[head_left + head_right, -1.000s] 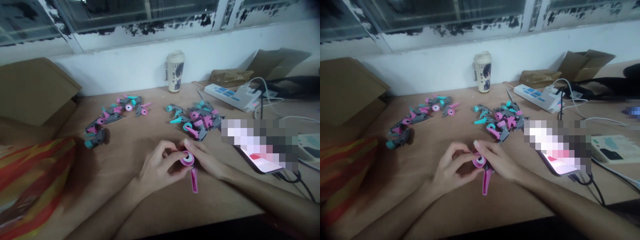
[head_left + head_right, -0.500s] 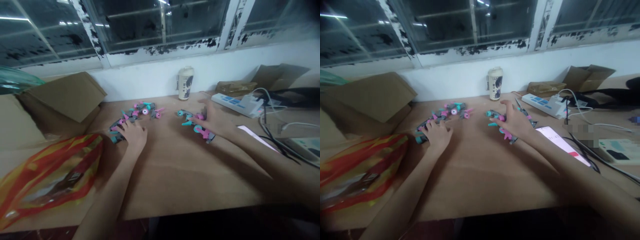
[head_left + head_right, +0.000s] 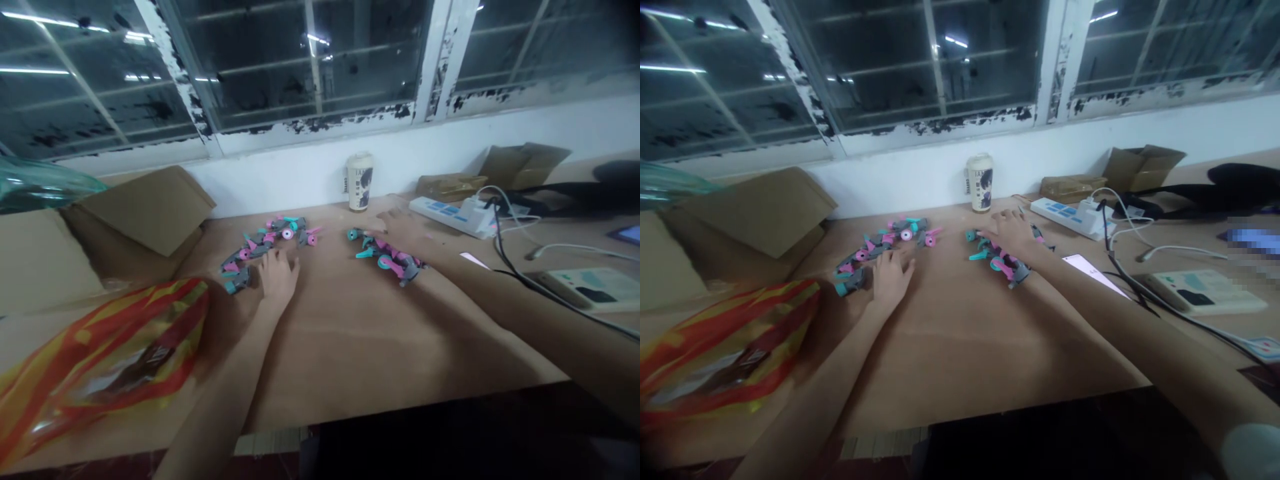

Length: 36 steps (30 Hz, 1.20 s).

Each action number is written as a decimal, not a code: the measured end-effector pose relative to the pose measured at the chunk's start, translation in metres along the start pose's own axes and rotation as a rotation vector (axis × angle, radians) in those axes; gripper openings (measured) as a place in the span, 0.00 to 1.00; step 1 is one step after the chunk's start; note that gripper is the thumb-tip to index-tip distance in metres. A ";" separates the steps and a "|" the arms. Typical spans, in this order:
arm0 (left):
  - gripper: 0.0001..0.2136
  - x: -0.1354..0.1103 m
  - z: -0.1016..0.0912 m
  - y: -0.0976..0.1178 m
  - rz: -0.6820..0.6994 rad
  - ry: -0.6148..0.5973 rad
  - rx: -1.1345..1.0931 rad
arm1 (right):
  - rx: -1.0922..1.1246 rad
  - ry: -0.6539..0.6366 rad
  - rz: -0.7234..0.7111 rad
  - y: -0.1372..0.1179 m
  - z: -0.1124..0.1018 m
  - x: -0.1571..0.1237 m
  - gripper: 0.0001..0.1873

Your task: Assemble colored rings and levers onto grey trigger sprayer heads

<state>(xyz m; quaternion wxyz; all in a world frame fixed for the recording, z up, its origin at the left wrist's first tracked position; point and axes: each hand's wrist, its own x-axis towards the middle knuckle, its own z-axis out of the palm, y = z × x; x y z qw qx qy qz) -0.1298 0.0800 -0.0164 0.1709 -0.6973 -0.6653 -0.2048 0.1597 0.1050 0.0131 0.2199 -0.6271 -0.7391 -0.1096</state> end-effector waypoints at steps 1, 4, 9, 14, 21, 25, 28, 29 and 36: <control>0.16 -0.001 0.002 0.002 0.023 -0.005 -0.011 | 0.000 0.027 -0.016 -0.002 -0.003 -0.004 0.28; 0.17 0.001 0.009 0.008 0.074 -0.016 -0.029 | 0.019 0.080 -0.090 -0.012 -0.013 -0.026 0.31; 0.21 0.019 0.024 0.021 0.136 -0.010 -0.049 | 0.028 0.111 -0.235 -0.013 -0.014 -0.084 0.36; 0.24 0.045 0.041 0.040 0.167 0.004 -0.102 | -0.017 -0.001 -0.006 0.011 -0.005 -0.111 0.52; 0.12 0.058 0.048 0.040 0.222 -0.028 -0.155 | 0.064 -0.191 0.130 0.019 0.011 -0.076 0.56; 0.13 0.045 0.038 0.032 0.226 -0.027 -0.169 | 0.108 -0.250 0.078 0.008 0.021 -0.051 0.56; 0.14 0.030 0.025 0.026 0.213 -0.020 -0.196 | 0.136 -0.284 0.050 -0.001 0.026 -0.036 0.55; 0.14 0.024 0.021 0.024 0.206 -0.014 -0.209 | 0.144 -0.289 0.039 -0.003 0.027 -0.033 0.54; 0.16 -0.009 0.000 0.013 0.167 0.045 -0.348 | 0.115 -0.163 0.247 0.023 0.034 -0.013 0.47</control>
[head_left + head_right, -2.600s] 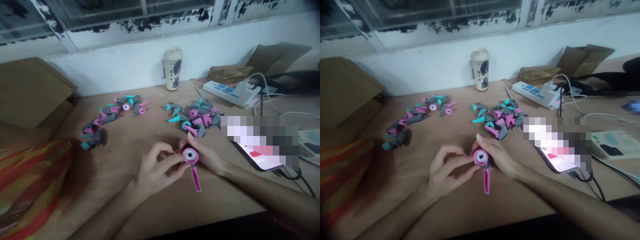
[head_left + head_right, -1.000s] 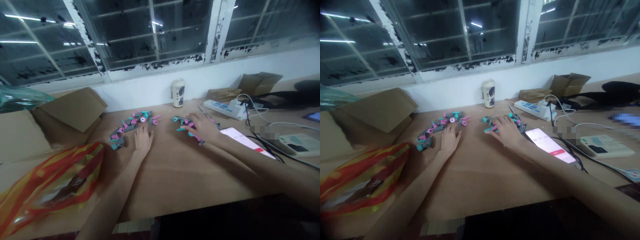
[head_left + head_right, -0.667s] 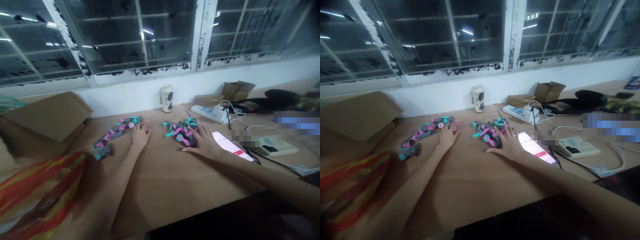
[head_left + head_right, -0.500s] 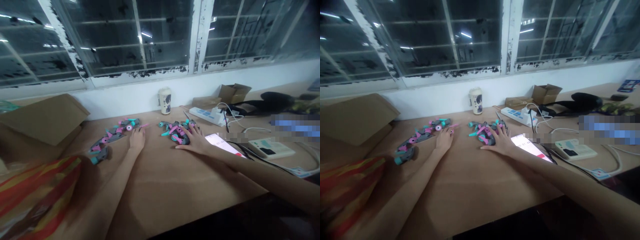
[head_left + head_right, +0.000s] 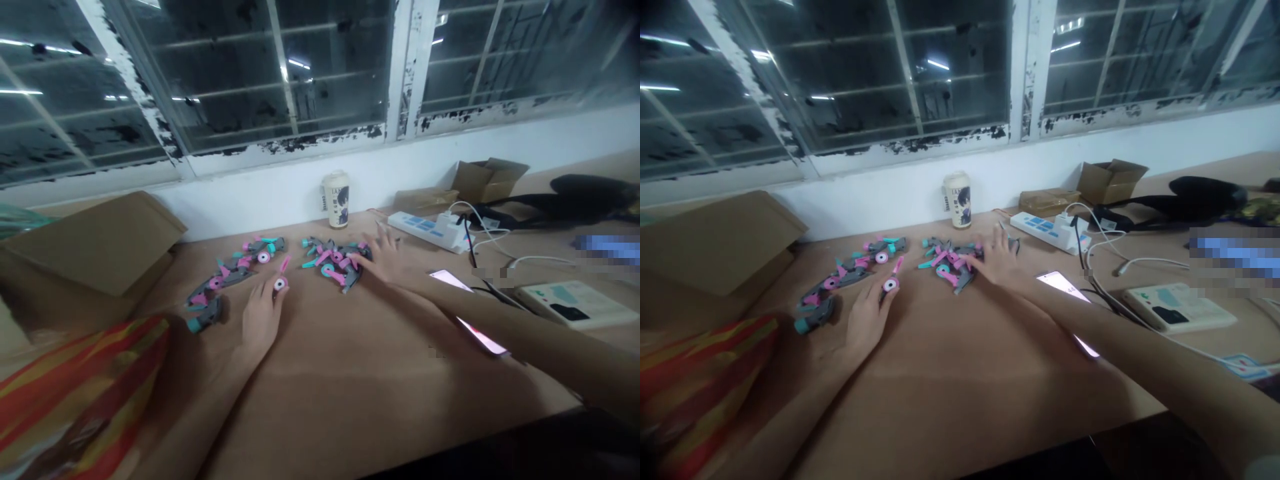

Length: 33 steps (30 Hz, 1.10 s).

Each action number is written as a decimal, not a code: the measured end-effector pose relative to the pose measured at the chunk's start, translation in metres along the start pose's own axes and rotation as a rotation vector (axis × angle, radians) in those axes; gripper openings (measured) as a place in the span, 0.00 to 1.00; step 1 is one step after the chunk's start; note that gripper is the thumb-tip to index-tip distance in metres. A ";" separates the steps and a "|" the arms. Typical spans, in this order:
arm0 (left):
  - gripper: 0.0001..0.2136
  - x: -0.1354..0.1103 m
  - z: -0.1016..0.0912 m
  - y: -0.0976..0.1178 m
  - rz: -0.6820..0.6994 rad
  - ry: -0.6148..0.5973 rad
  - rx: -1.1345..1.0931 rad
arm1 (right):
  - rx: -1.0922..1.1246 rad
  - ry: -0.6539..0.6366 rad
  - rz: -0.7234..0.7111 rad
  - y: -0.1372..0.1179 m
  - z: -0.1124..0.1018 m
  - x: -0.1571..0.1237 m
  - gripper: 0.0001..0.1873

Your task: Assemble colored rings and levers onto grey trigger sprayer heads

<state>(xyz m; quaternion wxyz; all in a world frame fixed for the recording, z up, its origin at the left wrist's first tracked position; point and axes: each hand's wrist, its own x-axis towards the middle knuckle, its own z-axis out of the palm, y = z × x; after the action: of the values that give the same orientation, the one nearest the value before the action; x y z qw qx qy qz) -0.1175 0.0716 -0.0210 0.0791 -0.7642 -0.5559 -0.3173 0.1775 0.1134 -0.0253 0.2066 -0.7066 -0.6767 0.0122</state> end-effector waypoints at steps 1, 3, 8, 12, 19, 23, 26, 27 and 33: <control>0.16 -0.002 -0.001 0.002 0.006 0.011 -0.028 | -0.001 0.007 0.065 0.008 0.001 0.005 0.49; 0.15 -0.005 -0.001 0.007 0.027 0.025 -0.085 | 0.004 -0.011 0.140 0.023 0.003 0.015 0.51; 0.14 -0.012 -0.002 0.024 0.081 0.034 -0.189 | 0.053 -0.094 0.128 0.018 0.019 0.034 0.51; 0.15 -0.019 -0.004 0.032 0.085 0.028 -0.303 | 0.095 -0.116 0.054 -0.018 0.029 0.037 0.52; 0.15 -0.021 -0.006 0.035 0.070 0.059 -0.320 | 0.091 -0.109 -0.041 -0.027 -0.002 0.002 0.50; 0.15 -0.024 -0.008 0.041 0.084 0.053 -0.347 | -0.020 0.048 -0.177 0.029 -0.040 -0.064 0.54; 0.15 -0.027 -0.009 0.047 0.111 0.032 -0.360 | -0.122 0.162 -0.163 0.077 -0.060 -0.123 0.54; 0.15 -0.027 -0.009 0.048 0.117 0.028 -0.359 | -0.151 0.189 -0.148 0.090 -0.064 -0.141 0.53; 0.16 -0.030 -0.010 0.055 0.089 0.015 -0.344 | -0.156 0.391 -0.041 0.116 -0.070 -0.217 0.42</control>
<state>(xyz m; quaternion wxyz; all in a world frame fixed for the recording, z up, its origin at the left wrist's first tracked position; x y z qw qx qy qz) -0.0776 0.0228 -0.0178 -0.0345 -0.7880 -0.4584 -0.4096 0.2908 -0.1148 -0.0539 0.2789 -0.6954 -0.6368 -0.1820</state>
